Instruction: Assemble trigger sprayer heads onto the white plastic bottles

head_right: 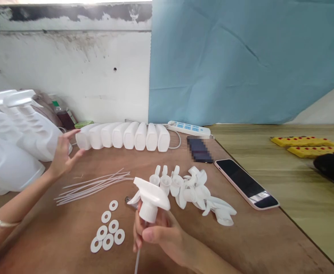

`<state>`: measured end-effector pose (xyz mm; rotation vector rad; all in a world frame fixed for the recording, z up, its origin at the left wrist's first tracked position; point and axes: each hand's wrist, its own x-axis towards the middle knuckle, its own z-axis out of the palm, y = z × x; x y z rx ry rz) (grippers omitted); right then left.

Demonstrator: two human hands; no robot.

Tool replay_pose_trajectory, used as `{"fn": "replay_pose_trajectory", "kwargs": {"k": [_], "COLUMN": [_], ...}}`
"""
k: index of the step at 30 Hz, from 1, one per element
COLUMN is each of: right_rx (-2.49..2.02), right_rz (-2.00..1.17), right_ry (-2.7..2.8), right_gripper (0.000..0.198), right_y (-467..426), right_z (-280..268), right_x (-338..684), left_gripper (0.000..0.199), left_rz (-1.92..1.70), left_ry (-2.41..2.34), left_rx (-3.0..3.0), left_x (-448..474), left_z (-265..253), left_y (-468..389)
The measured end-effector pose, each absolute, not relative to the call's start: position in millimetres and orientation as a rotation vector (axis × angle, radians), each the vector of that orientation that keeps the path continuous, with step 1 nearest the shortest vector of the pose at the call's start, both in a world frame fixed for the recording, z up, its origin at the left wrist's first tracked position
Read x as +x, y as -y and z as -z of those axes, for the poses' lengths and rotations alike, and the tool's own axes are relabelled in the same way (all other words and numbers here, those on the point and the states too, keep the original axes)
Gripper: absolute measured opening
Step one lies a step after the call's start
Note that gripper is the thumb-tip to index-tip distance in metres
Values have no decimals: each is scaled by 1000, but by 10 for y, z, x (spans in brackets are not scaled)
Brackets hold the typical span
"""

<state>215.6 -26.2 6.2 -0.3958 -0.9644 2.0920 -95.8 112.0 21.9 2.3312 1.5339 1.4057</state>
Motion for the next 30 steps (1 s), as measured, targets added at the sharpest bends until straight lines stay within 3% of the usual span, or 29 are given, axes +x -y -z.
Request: {"fn": "replay_pose_trajectory", "kwargs": {"k": [2,7,10,12,14,21,30], "right_rx": [-407,-671,-922,-1089,-1222,-1264,-873], "right_rz": [-2160,-2323,-2360,-2345,-2271,-1884,-1959], "right_ry": [950,1123,1284,1392,1527,1921,2083], "right_gripper": [31,18,12,17,21,27,32], "right_y": [257,253,234,219,211,234,173], "right_z": [-151,-301,-269,-212,-166,-236,-445], "right_x": [2124,1935,1823,1781,1769,1754,1659], "left_gripper": [49,65,45,22,15,21,22], "left_rz": [-1201,-806,-586,-568,-592,-520,-652], "left_ry": [-1230,-668,-631,-626,-630,-749,-604], "left_rx": [2539,2276,2050,1939,1862,1707,1619], "left_x": [-671,-144,-26,-1,-7,-174,-273], "left_z": [-414,-611,-479,-330,-177,43,-48], "left_y": [-778,-132,-5,22,43,109,96]}}
